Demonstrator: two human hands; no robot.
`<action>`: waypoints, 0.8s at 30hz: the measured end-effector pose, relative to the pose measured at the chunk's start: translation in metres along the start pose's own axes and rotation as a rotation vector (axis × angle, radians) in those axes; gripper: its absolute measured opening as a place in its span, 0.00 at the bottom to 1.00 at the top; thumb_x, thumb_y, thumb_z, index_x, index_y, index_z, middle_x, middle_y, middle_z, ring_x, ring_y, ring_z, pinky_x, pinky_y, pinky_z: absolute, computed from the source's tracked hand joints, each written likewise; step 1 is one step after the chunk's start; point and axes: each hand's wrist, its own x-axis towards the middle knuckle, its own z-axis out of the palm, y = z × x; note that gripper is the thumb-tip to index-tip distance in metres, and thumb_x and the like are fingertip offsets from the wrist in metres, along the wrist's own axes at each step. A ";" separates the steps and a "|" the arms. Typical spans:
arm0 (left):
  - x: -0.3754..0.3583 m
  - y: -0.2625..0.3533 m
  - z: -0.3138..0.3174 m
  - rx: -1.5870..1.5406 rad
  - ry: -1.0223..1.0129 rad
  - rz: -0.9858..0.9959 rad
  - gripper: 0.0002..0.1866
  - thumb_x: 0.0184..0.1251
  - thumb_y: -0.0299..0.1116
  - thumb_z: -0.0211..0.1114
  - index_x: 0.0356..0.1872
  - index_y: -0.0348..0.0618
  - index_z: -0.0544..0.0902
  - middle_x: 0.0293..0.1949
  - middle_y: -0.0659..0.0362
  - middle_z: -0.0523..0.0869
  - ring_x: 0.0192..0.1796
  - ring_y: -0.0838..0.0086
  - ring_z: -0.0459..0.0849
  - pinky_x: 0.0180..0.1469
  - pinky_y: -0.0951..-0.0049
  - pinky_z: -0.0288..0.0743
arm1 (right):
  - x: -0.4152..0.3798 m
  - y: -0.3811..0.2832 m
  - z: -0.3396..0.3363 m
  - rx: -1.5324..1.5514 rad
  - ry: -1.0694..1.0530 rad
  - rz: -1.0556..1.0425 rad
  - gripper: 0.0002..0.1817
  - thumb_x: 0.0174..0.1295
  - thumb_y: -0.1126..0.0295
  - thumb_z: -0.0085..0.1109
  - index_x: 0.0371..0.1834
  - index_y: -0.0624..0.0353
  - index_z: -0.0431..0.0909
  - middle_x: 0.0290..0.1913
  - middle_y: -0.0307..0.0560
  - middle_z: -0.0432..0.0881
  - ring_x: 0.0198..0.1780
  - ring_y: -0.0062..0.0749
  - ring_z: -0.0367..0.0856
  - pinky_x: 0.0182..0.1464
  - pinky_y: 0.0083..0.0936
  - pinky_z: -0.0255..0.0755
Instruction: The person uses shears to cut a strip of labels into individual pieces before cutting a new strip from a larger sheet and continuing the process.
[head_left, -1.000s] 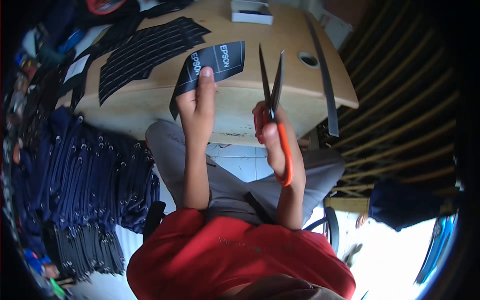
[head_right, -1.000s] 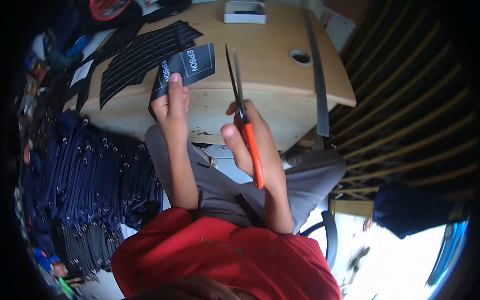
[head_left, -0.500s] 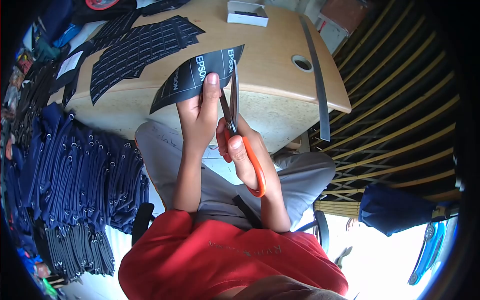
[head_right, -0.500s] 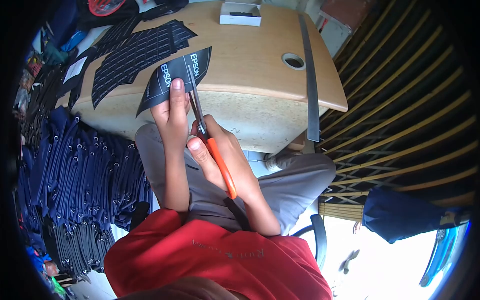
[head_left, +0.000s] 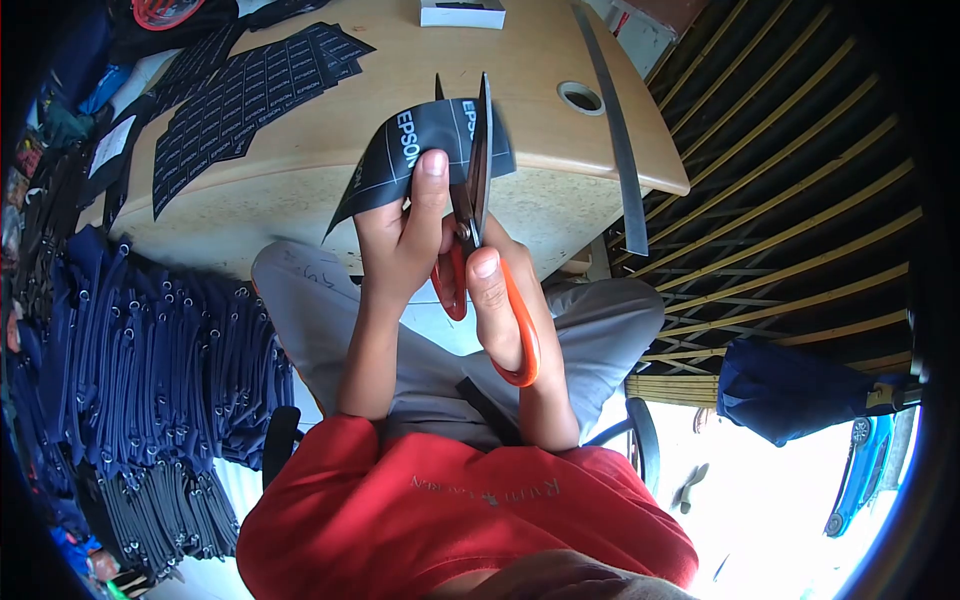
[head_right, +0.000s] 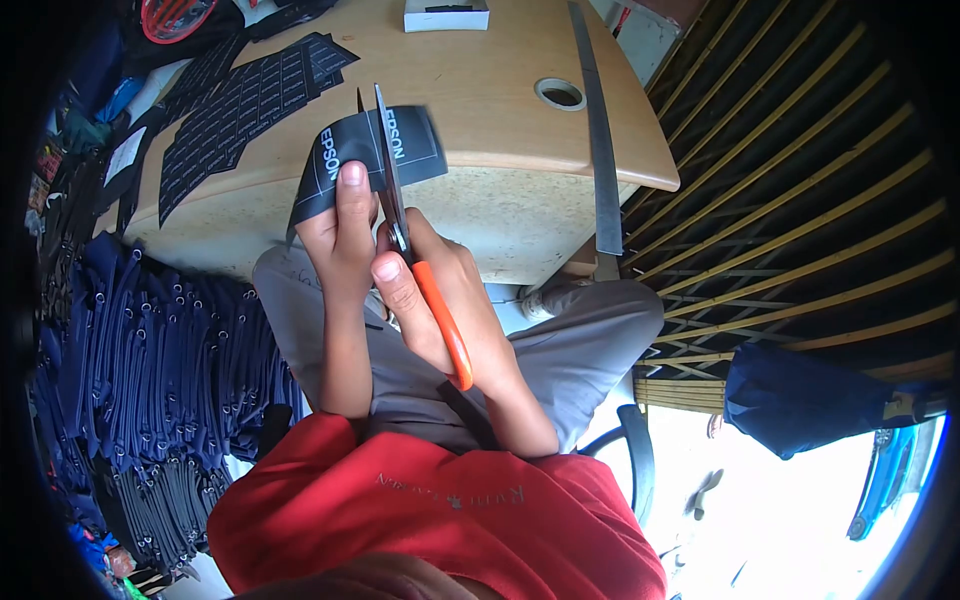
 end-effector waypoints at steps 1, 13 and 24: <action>0.000 -0.001 0.000 -0.001 -0.003 -0.002 0.11 0.73 0.34 0.55 0.37 0.36 0.79 0.28 0.63 0.78 0.30 0.82 0.73 0.33 0.78 0.67 | 0.000 0.000 -0.001 0.001 0.003 0.002 0.24 0.69 0.48 0.46 0.35 0.63 0.68 0.19 0.52 0.74 0.23 0.46 0.76 0.29 0.34 0.68; -0.002 0.002 0.001 -0.013 -0.010 0.017 0.11 0.72 0.34 0.56 0.36 0.36 0.79 0.26 0.65 0.76 0.28 0.83 0.72 0.30 0.79 0.65 | -0.003 -0.005 -0.004 -0.081 -0.002 -0.002 0.26 0.68 0.46 0.47 0.34 0.64 0.68 0.20 0.54 0.75 0.24 0.51 0.77 0.30 0.37 0.68; -0.002 0.009 0.003 -0.035 0.005 0.021 0.10 0.72 0.33 0.57 0.36 0.36 0.79 0.26 0.66 0.76 0.29 0.85 0.72 0.31 0.81 0.65 | -0.005 -0.006 -0.004 -0.066 -0.027 -0.030 0.33 0.65 0.38 0.44 0.34 0.65 0.67 0.20 0.56 0.74 0.24 0.54 0.77 0.30 0.37 0.68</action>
